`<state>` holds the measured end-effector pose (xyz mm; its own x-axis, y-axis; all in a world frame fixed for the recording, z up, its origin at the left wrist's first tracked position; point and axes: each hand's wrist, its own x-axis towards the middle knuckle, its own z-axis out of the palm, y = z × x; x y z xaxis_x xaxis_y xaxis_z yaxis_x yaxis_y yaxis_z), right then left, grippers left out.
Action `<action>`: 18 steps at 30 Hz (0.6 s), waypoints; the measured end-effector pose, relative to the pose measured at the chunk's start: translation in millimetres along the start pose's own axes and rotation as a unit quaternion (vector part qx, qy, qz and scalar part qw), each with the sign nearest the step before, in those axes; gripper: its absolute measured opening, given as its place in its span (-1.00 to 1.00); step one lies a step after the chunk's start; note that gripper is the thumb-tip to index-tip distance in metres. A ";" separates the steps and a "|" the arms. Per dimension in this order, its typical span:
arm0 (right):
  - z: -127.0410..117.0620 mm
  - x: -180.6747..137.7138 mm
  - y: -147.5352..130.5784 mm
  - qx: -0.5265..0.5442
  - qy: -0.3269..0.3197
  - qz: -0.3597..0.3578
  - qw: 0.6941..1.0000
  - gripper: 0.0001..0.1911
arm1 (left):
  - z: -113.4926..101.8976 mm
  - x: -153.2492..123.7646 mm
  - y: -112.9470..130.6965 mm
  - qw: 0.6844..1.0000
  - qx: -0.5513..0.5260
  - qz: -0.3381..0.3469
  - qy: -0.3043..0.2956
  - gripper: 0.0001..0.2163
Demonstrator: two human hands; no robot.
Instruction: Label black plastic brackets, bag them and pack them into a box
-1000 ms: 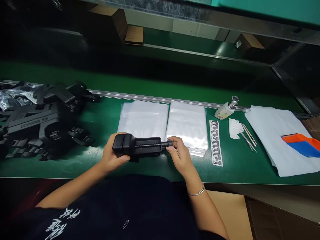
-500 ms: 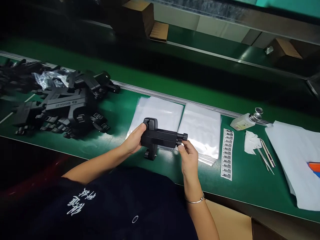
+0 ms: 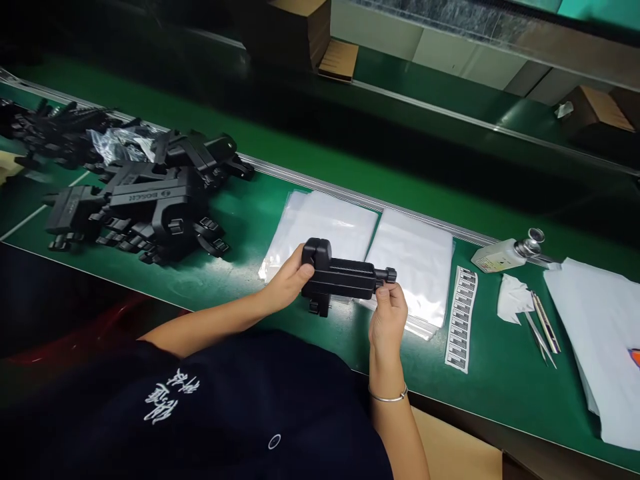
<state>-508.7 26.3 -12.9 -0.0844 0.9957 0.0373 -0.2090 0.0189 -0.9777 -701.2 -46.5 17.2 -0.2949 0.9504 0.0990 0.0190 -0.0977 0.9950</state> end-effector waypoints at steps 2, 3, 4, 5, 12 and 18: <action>1.7 1.0 0.1 -0.017 -0.001 0.008 1.000 -0.68 | -1.6 0.1 2.7 0.999 0.030 0.029 -0.019 -0.39; 1.9 1.3 -0.2 -0.026 -0.010 0.008 1.000 -0.67 | -2.5 0.6 3.5 0.999 0.032 0.027 -0.015 -0.40; 1.8 1.3 -0.6 -0.028 -0.021 0.007 0.999 -0.67 | -3.3 1.3 3.9 0.999 0.030 0.016 -0.004 -0.42; 1.4 1.3 -0.8 -0.025 -0.031 0.004 0.999 -0.68 | -3.8 1.8 3.8 1.000 0.026 0.001 0.008 -0.45; -0.9 2.0 1.9 -0.023 -0.011 0.004 1.000 -0.68 | -2.8 0.7 3.9 0.996 0.043 0.068 -0.023 -0.35; 0.9 1.3 0.5 -0.005 -0.036 -0.011 0.999 -0.71 | -4.1 2.8 2.2 0.999 0.017 0.041 0.019 -0.40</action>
<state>-509.9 27.5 -13.2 -0.1503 0.9859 0.0740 -0.2023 0.0426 -0.9784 -705.8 -45.3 19.7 -0.3273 0.9274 0.1811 0.0765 -0.1650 0.9833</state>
